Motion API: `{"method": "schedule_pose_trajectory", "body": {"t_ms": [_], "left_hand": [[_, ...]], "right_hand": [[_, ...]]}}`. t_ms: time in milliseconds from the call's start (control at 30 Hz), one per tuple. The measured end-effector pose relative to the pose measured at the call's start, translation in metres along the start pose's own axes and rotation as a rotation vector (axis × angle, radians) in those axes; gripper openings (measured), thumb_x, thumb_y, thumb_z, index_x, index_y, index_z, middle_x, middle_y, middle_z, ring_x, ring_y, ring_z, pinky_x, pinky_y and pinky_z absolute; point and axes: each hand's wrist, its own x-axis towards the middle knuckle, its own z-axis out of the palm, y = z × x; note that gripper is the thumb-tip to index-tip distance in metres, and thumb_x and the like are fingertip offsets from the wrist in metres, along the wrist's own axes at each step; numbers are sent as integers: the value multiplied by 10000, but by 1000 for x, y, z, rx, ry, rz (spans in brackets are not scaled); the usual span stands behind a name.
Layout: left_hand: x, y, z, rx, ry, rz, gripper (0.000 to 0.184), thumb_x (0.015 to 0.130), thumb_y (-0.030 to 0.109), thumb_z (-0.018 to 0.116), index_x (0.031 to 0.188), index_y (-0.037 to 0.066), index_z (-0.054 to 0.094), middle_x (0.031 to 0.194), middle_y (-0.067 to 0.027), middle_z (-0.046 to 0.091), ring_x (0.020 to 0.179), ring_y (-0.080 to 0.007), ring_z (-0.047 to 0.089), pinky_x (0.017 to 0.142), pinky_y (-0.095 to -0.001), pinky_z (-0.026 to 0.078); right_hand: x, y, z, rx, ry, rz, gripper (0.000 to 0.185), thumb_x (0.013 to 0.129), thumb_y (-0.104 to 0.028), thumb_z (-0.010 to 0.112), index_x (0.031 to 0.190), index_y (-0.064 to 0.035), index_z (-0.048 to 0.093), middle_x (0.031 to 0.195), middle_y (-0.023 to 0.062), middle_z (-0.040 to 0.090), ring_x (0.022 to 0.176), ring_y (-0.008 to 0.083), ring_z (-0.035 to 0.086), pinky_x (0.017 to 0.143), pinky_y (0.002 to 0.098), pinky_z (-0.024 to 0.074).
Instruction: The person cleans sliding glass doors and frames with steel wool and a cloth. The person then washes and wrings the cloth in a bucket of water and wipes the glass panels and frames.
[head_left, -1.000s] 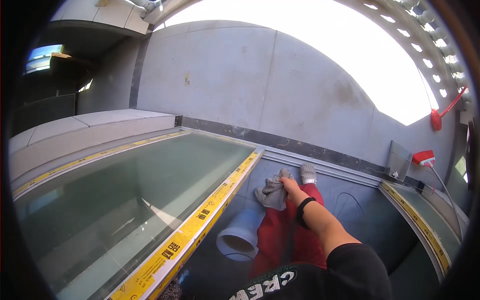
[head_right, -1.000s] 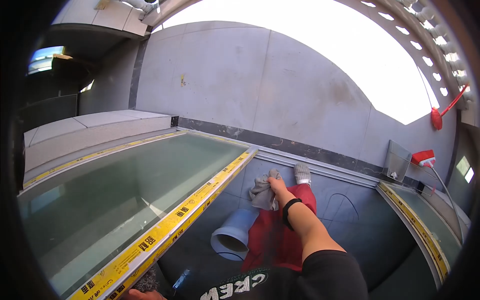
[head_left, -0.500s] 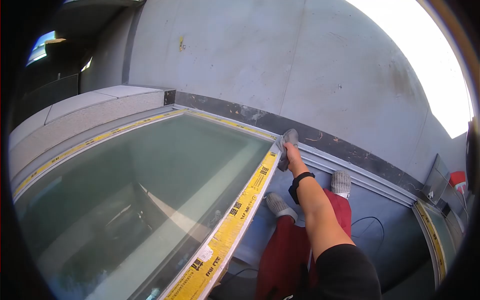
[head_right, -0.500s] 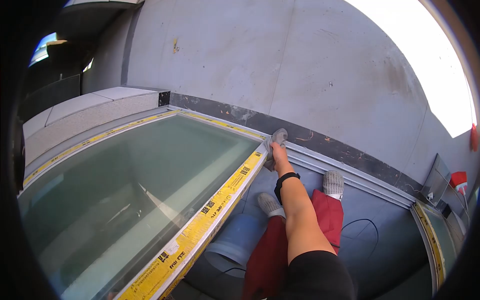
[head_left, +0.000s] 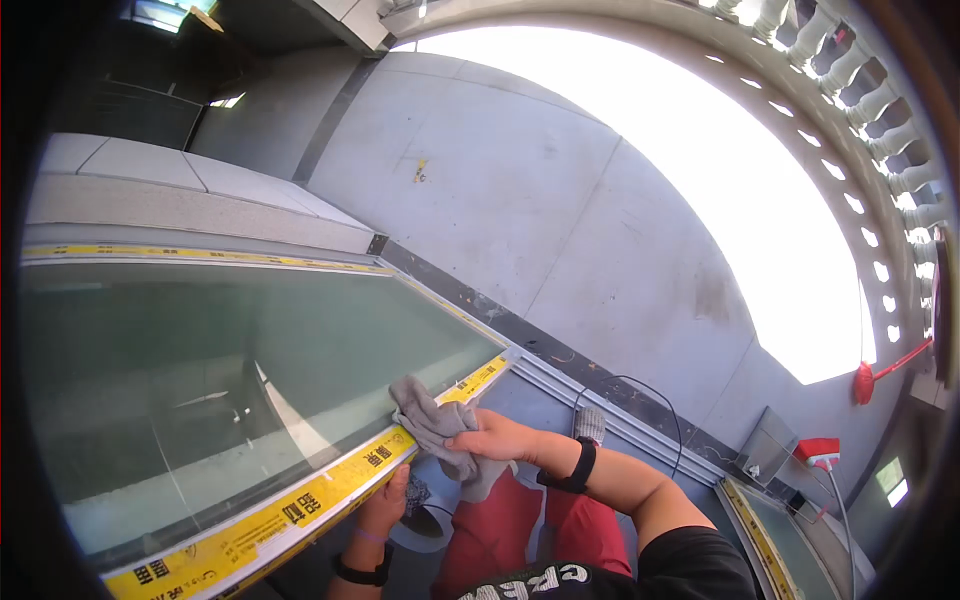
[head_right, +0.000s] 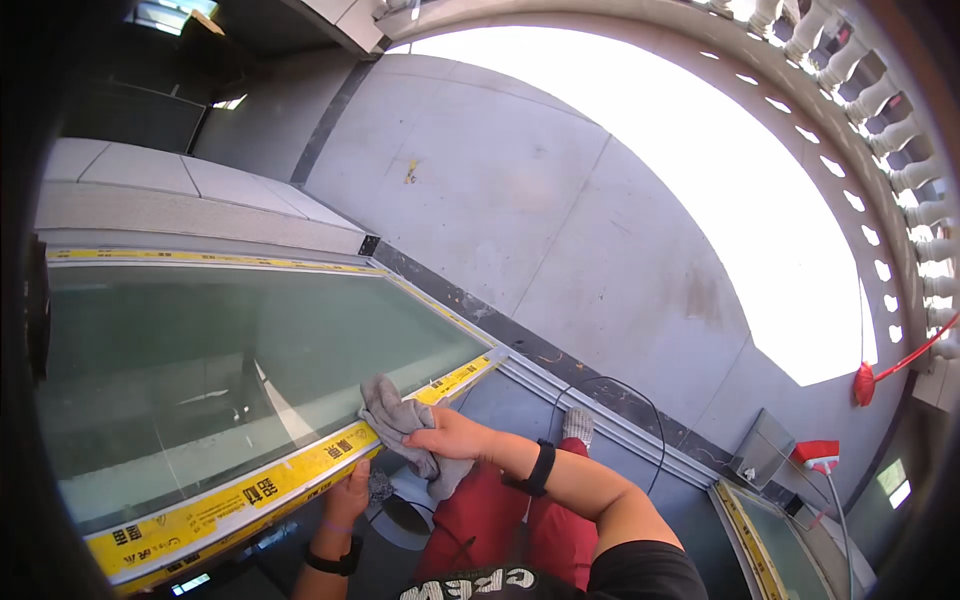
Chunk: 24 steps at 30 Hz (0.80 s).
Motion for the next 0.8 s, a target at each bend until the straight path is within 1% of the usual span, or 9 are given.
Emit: {"method": "schedule_pose_trajectory", "body": {"t_ms": [67, 167, 233, 267, 333, 467, 567, 733, 800], "left_hand": [[3, -34, 9, -47, -70, -6, 417, 913, 384, 492, 1130, 40, 587, 1135, -173, 595, 1054, -368, 545, 913, -426, 407], [10, -20, 10, -11, 24, 113, 460, 900, 417, 510, 1201, 71, 550, 1236, -160, 540, 1134, -371, 488, 971, -438, 358], [14, -7, 10, 26, 23, 106, 495, 889, 441, 525, 1225, 78, 539, 1276, -152, 516, 1178, -351, 464, 998, -420, 336], [13, -3, 9, 0, 36, 98, 495, 889, 441, 525, 1225, 78, 539, 1276, -152, 516, 1178, -351, 464, 998, -420, 336], [11, 2, 8, -143, -66, -2, 480, 885, 422, 544, 1221, 80, 546, 1272, -151, 520, 1164, -345, 475, 990, -411, 346], [8, -2, 18, -117, 92, 99, 420, 898, 394, 537, 1193, 98, 577, 1231, -137, 554, 1127, -329, 509, 962, -392, 382], [3, 14, 11, -69, 158, 141, 445, 897, 371, 546, 1262, 117, 522, 1254, -131, 541, 1150, -323, 496, 972, -405, 373], [1, 38, 8, -133, 170, 15, 424, 887, 365, 552, 1242, 135, 523, 1064, -122, 545, 991, -310, 517, 850, -408, 398], [-8, 34, 20, -201, 101, -104, 404, 883, 363, 552, 1219, 140, 536, 962, -116, 553, 902, -306, 534, 783, -407, 416]], "right_hand": [[-10, -57, 12, 65, -144, 13, 478, 914, -301, 497, 1269, 17, 455, 1200, 90, 554, 1055, 186, 534, 947, 308, 405], [-20, -132, 0, 736, -159, -12, 557, 965, -416, 373, 1329, 6, 382, 1317, 141, 475, 1184, 229, 489, 1025, 347, 368], [-19, -167, -9, 846, 33, -54, 525, 969, -406, 366, 1276, 13, 444, 1236, 139, 541, 1115, 225, 542, 972, 340, 418], [-19, -181, -17, 823, 34, -35, 525, 969, -406, 366, 1276, 13, 444, 1236, 139, 541, 1115, 225, 542, 972, 340, 418], [-18, -201, -30, 127, 466, 52, 475, 970, -393, 378, 1178, 5, 531, 1089, 126, 614, 969, 204, 605, 866, 324, 475], [-20, -263, -35, 194, 373, -15, 425, 963, -376, 408, 1077, -8, 589, 929, 94, 644, 797, 167, 623, 731, 309, 503], [19, -273, -78, -715, 499, 125, 396, 955, -339, 441, 1045, 16, 592, 854, 99, 642, 680, 167, 621, 595, 288, 505], [43, -342, -84, -258, 302, 26, 390, 944, -291, 465, 1160, 28, 521, 958, 125, 625, 780, 179, 626, 663, 275, 508], [70, -359, -93, -444, 324, 73, 325, 930, -247, 496, 1130, 8, 526, 958, 121, 615, 797, 196, 627, 684, 283, 515]]}}
